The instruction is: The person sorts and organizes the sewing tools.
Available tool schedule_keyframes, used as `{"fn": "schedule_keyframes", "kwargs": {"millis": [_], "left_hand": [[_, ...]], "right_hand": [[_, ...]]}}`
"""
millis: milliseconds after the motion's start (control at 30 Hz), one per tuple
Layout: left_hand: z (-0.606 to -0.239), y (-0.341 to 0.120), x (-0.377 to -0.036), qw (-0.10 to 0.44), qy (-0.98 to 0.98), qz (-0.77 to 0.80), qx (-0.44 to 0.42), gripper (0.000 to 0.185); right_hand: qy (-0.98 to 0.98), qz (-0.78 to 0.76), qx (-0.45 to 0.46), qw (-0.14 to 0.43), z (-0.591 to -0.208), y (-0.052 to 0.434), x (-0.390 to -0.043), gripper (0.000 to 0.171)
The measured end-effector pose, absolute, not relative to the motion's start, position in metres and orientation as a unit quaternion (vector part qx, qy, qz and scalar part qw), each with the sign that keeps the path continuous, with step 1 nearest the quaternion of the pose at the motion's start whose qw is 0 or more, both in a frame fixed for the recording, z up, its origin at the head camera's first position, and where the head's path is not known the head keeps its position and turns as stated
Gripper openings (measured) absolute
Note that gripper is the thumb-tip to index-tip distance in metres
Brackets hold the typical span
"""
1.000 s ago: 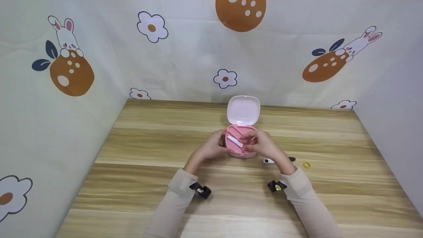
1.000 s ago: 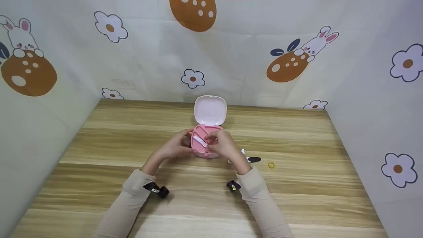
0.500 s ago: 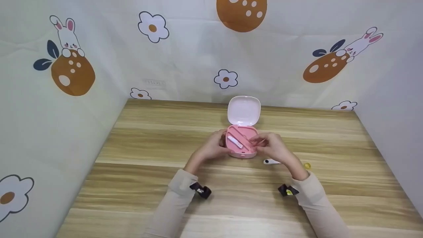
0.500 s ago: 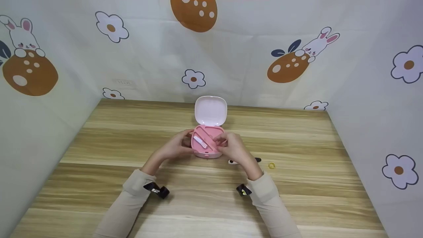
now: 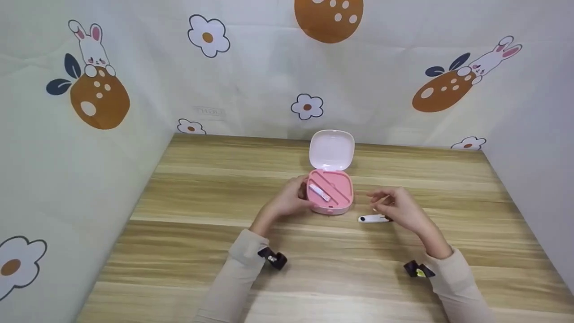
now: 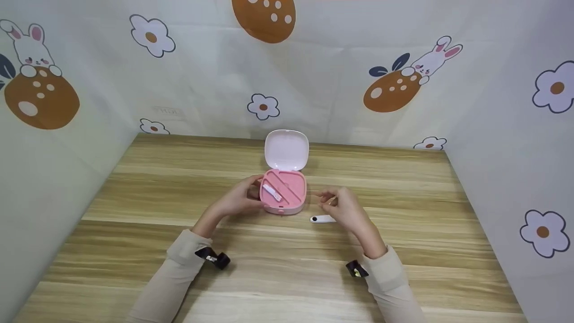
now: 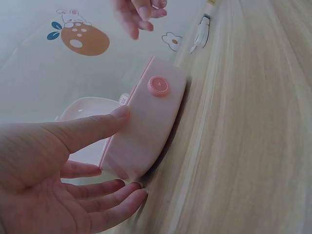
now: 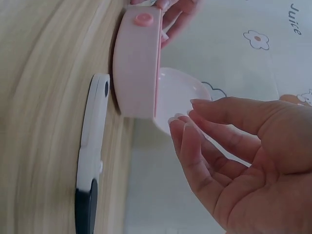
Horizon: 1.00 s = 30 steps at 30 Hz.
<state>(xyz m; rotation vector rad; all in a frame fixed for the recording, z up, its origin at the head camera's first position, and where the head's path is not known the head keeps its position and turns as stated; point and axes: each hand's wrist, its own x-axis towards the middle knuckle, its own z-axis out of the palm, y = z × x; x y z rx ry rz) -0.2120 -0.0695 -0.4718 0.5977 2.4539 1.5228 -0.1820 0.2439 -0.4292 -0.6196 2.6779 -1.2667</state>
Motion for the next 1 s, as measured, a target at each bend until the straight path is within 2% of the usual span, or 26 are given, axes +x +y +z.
{"fn": "schedule_keyframes", "kwargs": {"millis": [433, 1000], "left_hand": [[-0.471, -0.070, -0.212, 0.099, 0.822, 0.520, 0.212, 0.075], [-0.471, -0.070, -0.212, 0.102, 0.822, 0.523, 0.199, 0.079]], "right_hand": [[0.913, -0.372, -0.164, 0.041, -0.429, 0.283, -0.168, 0.028], [0.927, -0.332, -0.153, 0.088, -0.445, 0.337, -0.166, 0.037]]}}
